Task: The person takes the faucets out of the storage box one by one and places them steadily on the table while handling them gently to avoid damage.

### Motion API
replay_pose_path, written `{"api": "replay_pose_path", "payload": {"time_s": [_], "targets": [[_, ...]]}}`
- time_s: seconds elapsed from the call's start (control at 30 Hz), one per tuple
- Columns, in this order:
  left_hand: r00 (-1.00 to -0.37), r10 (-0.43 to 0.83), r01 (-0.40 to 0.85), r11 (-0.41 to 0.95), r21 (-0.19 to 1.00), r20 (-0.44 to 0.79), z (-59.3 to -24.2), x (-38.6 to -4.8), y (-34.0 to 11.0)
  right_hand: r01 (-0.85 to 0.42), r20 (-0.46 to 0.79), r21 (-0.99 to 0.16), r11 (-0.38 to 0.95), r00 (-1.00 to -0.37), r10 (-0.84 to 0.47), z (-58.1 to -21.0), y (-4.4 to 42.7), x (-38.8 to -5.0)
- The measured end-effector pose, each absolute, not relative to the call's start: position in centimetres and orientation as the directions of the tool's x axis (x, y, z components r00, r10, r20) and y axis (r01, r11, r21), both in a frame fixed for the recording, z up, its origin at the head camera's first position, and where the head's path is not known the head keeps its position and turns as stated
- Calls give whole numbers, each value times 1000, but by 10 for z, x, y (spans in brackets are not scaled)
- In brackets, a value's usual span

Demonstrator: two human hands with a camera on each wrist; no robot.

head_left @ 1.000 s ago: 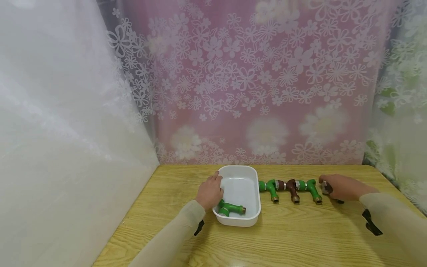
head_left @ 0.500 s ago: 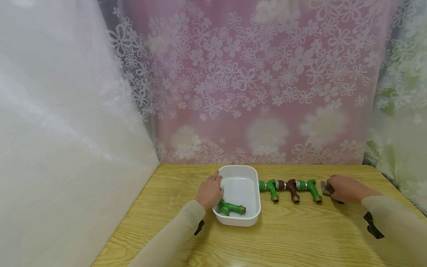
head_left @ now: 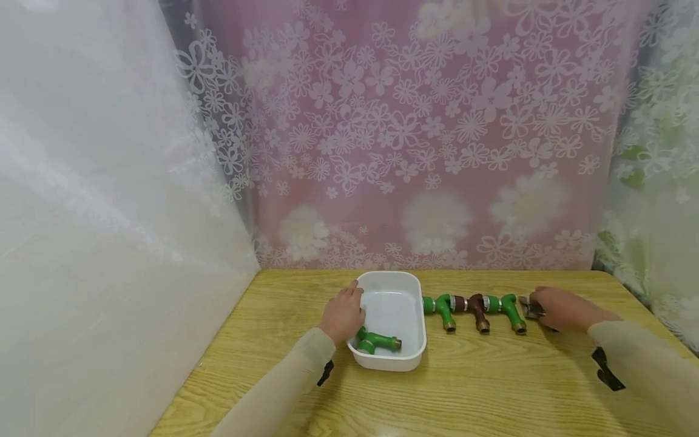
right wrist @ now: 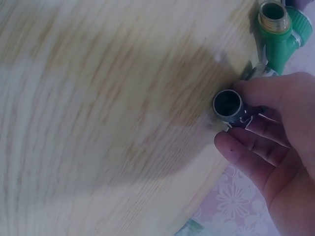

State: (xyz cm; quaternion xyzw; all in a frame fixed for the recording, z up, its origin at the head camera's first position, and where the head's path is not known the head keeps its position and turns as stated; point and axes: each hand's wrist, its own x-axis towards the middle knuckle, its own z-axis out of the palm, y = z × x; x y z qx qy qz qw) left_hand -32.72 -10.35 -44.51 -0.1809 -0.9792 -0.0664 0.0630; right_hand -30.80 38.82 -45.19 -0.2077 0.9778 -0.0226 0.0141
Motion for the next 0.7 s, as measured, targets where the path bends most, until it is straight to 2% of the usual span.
{"api": "replay_pose_path", "payload": {"time_s": [0.7], "targets": [[-930,341,356,928,110,136,-444,-328,-104,-439,16,-18,898,-899,-439,-451,383,-305]]}}
